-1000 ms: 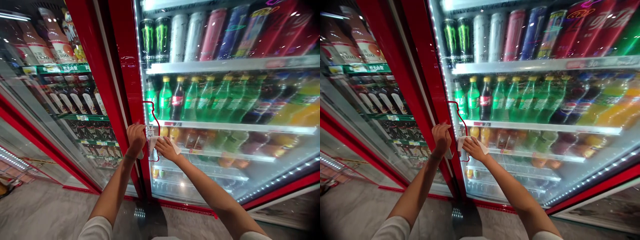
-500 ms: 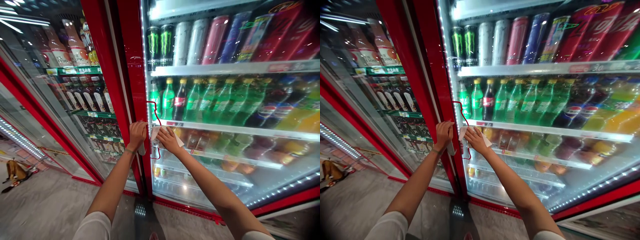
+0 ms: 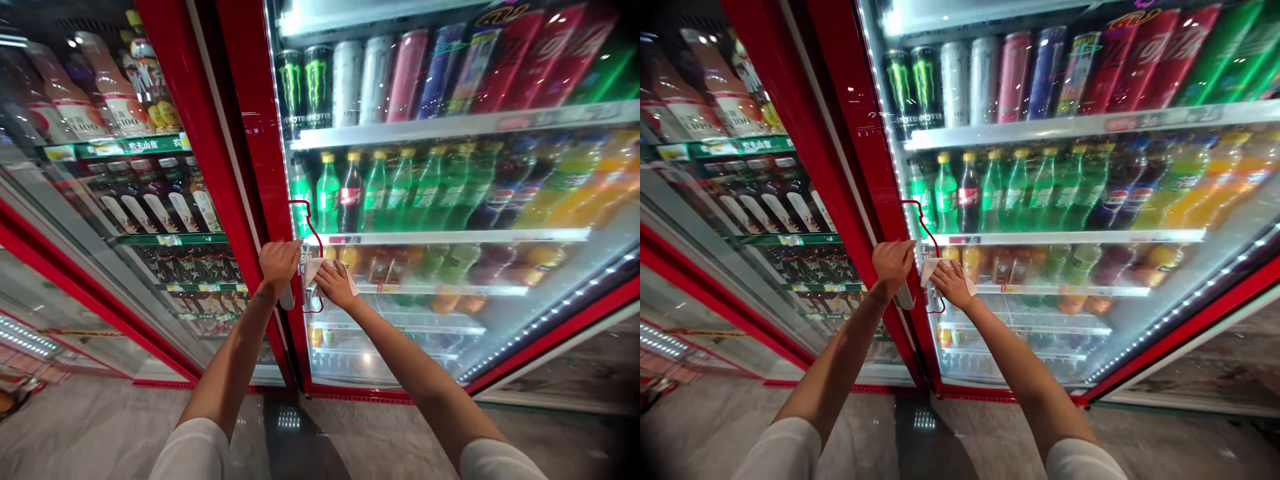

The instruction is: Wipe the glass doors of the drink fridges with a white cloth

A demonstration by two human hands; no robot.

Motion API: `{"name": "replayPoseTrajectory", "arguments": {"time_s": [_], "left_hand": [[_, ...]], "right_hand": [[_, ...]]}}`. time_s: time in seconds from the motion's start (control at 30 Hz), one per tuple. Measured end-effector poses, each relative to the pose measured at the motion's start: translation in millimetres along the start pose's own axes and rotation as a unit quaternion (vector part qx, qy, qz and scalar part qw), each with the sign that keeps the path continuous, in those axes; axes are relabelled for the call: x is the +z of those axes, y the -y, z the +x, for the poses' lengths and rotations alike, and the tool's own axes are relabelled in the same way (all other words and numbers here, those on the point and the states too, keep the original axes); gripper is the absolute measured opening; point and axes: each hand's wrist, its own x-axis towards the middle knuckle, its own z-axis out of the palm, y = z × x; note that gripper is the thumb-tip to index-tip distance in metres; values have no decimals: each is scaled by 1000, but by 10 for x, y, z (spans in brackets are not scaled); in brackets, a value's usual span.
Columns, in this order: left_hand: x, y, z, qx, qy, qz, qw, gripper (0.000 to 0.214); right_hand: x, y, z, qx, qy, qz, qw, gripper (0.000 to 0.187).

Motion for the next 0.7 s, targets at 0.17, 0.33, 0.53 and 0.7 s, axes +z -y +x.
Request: {"name": "replayPoseTrajectory", "arguments": {"time_s": [0.17,0.33,0.53,0.7], "left_hand": [[-56,26,44,17,24,-11,999,32],[16,-18,90,3,9,-5,1000,33],[119,-143,150,-118,-57,-17,991,30],[89,-178,169,-109,-51,-2,993,30]], "right_hand": [[76,182,-277,-53,14,26,998,29],[11,88,-200,-52,7,26,998,35],[34,46,-124,-37,9,13,999,35],[-216,-188,-410,-54,-5,7,998,33]]}}
